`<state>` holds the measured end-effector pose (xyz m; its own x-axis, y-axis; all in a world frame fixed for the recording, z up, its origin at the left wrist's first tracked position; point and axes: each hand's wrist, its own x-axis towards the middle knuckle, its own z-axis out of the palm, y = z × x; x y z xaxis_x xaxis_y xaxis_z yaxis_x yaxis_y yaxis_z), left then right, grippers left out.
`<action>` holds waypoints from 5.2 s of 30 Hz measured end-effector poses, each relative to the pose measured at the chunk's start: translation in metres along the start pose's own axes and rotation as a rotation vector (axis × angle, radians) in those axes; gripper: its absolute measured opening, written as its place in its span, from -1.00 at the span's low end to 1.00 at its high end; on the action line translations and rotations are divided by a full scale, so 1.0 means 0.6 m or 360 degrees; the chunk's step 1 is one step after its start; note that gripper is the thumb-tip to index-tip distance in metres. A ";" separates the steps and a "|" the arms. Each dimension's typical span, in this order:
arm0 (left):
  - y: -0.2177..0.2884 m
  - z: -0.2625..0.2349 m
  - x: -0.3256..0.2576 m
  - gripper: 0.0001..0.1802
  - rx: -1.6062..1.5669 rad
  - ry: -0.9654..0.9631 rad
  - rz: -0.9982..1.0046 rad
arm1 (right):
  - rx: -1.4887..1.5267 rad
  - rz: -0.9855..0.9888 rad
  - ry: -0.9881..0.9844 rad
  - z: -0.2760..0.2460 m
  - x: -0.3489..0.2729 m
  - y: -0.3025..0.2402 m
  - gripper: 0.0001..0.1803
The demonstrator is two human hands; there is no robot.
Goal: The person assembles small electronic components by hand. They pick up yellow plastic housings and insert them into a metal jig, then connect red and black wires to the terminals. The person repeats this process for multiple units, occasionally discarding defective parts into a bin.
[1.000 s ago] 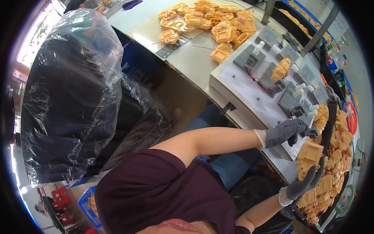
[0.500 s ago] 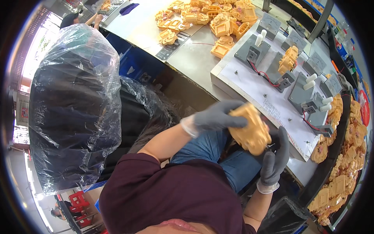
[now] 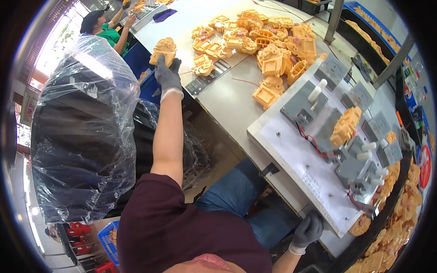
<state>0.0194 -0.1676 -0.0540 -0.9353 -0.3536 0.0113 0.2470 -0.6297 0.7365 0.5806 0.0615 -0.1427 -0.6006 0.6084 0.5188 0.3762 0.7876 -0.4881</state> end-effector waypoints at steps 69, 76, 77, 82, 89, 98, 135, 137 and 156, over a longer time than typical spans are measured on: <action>-0.152 -0.061 0.285 -0.55 0.1894 -0.0751 0.0671 | -0.0422 -0.0164 0.0205 0.012 0.040 -0.036 -0.80; -0.186 -0.004 0.167 -0.54 0.0843 -0.0718 -0.0032 | -0.0322 -0.0213 0.0423 -0.004 0.032 -0.031 -0.88; -0.182 -0.003 0.147 -0.54 0.0721 -0.0714 -0.0102 | -0.0326 -0.0180 0.0422 -0.004 0.028 -0.032 -0.88; -0.149 -0.016 0.099 -0.53 0.0209 -0.0665 -0.0289 | -0.0280 -0.0108 0.0421 0.006 0.022 -0.035 -0.88; -0.113 -0.038 0.067 -0.52 -0.0322 -0.0611 -0.0450 | -0.0286 -0.0098 0.0418 0.021 0.020 -0.028 -0.87; -0.061 -0.049 0.042 -0.50 -0.0736 -0.0621 -0.0589 | -0.0278 -0.0114 0.0405 0.018 0.018 -0.027 -0.85; 0.046 -0.033 -0.825 -0.36 0.0554 -0.2919 -0.1802 | 0.2565 0.0994 0.0820 -0.097 -0.124 -0.015 -0.55; 0.007 -0.064 -0.862 -0.32 0.0650 -0.3161 -0.1423 | 0.2500 0.0785 0.0825 -0.155 -0.176 -0.031 -0.53; -0.027 -0.023 -1.058 -0.63 0.0247 -0.3812 0.0963 | -0.0422 0.2287 0.1492 -0.262 -0.505 0.009 -0.47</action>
<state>0.6125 0.0573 -0.0827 0.5809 0.6810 0.4458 0.5587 -0.7319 0.3900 0.8756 -0.1032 -0.1922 0.8330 0.5506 0.0541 0.3529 -0.4535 -0.8184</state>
